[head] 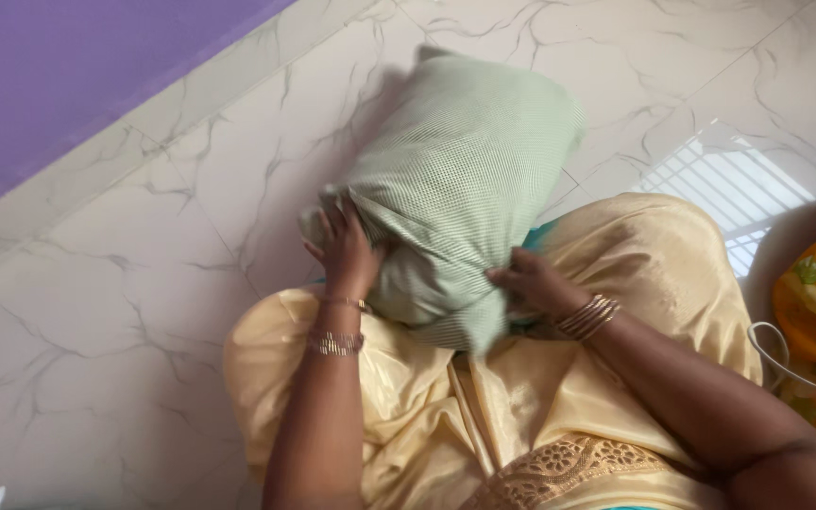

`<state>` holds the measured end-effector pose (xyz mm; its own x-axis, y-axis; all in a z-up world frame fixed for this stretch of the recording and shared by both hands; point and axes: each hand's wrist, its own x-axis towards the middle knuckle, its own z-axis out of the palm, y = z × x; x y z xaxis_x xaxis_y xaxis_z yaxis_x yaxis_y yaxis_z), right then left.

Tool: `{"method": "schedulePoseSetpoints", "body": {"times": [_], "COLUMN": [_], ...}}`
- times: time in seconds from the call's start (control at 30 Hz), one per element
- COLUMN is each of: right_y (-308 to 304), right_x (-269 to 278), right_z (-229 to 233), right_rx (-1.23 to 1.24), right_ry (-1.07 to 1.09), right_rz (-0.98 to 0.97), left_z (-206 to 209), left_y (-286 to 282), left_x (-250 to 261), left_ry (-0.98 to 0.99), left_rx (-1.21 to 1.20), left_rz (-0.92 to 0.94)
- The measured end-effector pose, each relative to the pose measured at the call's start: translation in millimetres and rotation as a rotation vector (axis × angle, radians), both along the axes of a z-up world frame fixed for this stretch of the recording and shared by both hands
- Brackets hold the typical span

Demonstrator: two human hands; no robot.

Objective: The person sits on the floor and puts a green patterned pillowcase onto a white pillow. They adjust the fabric, smooth the surface, and ensure the pillow is fully enclosed. The person then repeats the process with a second pillow and a pink patterned pillowcase.

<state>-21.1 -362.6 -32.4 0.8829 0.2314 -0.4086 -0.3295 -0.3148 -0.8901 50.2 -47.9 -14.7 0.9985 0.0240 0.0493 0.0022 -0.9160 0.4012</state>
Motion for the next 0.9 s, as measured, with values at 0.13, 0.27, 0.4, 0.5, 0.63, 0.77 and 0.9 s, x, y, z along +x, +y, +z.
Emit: {"method": "schedulePoseSetpoints", "body": {"times": [0.13, 0.27, 0.4, 0.5, 0.63, 0.77, 0.9], "right_y": [50, 87, 112, 109, 90, 53, -45], "right_x": [-9, 23, 44, 62, 78, 141, 212], "right_z": [-17, -36, -48, -22, 29, 35, 31], "right_rx": [0.256, 0.381, 0.391, 0.132, -0.485, -0.928, -1.035], "right_ry": [0.088, 0.106, 0.118, -0.135, -0.719, -0.919, -0.726], "right_rz": [-0.055, -0.151, -0.04, 0.24, 0.273, 0.595, 0.219], "left_z": [-9, -31, -39, -36, -34, -29, -26], "left_y": [-7, -28, -49, -49, -55, -61, -62], "left_x": [39, 53, 39, 46, 56, 56, 61], "left_ry": [-0.102, -0.191, -0.083, -0.046, 0.115, 0.221, 0.282], "left_rx": [0.013, 0.055, 0.063, 0.104, 0.193, 0.146, 0.137], "left_rz": [0.179, 0.199, -0.044, -0.064, -0.043, -0.024, -0.018]}}
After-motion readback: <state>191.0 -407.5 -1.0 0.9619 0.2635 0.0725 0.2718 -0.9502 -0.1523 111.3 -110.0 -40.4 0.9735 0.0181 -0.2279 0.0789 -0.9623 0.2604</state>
